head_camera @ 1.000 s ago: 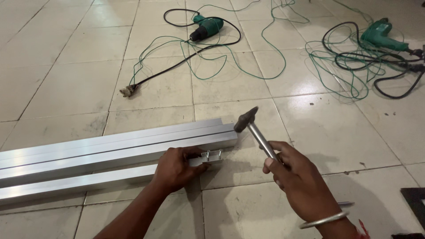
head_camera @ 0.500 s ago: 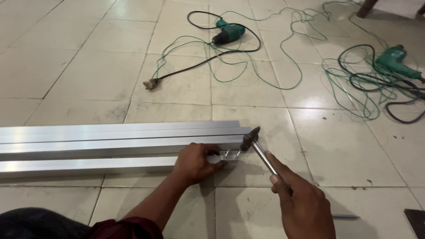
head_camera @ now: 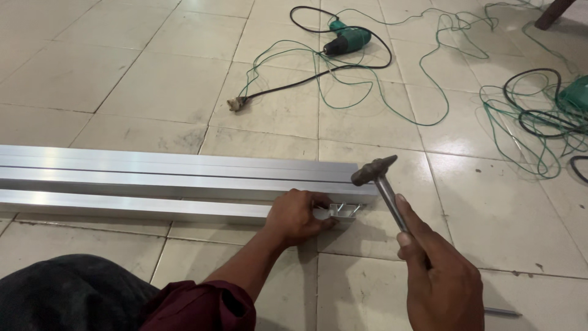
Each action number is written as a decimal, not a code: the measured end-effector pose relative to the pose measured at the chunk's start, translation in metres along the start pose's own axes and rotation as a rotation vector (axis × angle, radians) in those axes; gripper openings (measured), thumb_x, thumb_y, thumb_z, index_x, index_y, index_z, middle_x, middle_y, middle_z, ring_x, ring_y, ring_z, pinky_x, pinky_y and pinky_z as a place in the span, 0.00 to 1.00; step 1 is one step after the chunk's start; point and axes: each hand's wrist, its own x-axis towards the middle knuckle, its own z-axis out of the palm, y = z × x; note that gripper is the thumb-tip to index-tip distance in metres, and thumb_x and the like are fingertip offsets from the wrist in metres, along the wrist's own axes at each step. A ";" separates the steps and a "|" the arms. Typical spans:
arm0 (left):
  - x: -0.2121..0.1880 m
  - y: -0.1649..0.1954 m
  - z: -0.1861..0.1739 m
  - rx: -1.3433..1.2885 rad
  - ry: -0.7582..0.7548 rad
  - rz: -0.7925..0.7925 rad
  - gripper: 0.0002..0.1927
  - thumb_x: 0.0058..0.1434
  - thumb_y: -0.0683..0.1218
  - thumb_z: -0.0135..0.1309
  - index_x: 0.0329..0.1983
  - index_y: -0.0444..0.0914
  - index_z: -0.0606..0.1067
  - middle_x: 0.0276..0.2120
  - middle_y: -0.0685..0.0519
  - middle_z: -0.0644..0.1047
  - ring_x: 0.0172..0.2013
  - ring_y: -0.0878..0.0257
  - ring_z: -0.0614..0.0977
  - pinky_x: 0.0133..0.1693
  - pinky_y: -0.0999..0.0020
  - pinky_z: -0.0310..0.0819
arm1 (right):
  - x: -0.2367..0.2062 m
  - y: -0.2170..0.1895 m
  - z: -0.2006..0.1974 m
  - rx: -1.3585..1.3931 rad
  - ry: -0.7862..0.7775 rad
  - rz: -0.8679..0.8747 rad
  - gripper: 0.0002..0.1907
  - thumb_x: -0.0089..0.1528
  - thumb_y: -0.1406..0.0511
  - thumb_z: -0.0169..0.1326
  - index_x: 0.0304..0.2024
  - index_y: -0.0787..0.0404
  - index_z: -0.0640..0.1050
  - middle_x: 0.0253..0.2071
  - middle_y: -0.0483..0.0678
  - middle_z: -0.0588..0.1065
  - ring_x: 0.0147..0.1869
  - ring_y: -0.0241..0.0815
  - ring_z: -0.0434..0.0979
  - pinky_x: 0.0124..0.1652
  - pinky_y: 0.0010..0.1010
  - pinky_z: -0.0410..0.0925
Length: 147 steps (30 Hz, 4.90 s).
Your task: The person assembles a metal frame by placing metal brackets onto aluminum profiles and securing them with a hammer. The person repeatedly aligns the brackets and taps them into place on the floor.
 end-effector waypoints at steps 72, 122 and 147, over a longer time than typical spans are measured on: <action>0.032 0.024 0.016 -0.289 0.115 0.083 0.19 0.50 0.50 0.67 0.44 0.38 0.85 0.35 0.43 0.85 0.36 0.53 0.86 0.40 0.61 0.78 | 0.116 0.099 0.078 0.951 -0.288 0.304 0.06 0.61 0.73 0.47 0.37 0.60 0.65 0.59 0.59 0.79 0.15 0.27 0.52 0.14 0.23 0.50; 0.034 0.031 0.009 -0.030 0.057 -0.038 0.22 0.49 0.53 0.68 0.48 0.44 0.83 0.42 0.48 0.85 0.41 0.53 0.86 0.44 0.60 0.79 | 0.108 0.080 0.067 0.860 -0.239 0.084 0.09 0.58 0.77 0.43 0.39 0.61 0.63 0.59 0.51 0.80 0.16 0.26 0.56 0.16 0.22 0.55; 0.035 0.023 0.014 0.076 0.029 -0.045 0.22 0.52 0.53 0.65 0.49 0.43 0.81 0.41 0.49 0.84 0.37 0.51 0.85 0.42 0.58 0.79 | 0.111 0.071 0.017 1.001 -0.101 0.183 0.05 0.58 0.74 0.45 0.37 0.64 0.69 0.48 0.57 0.82 0.16 0.27 0.55 0.14 0.22 0.52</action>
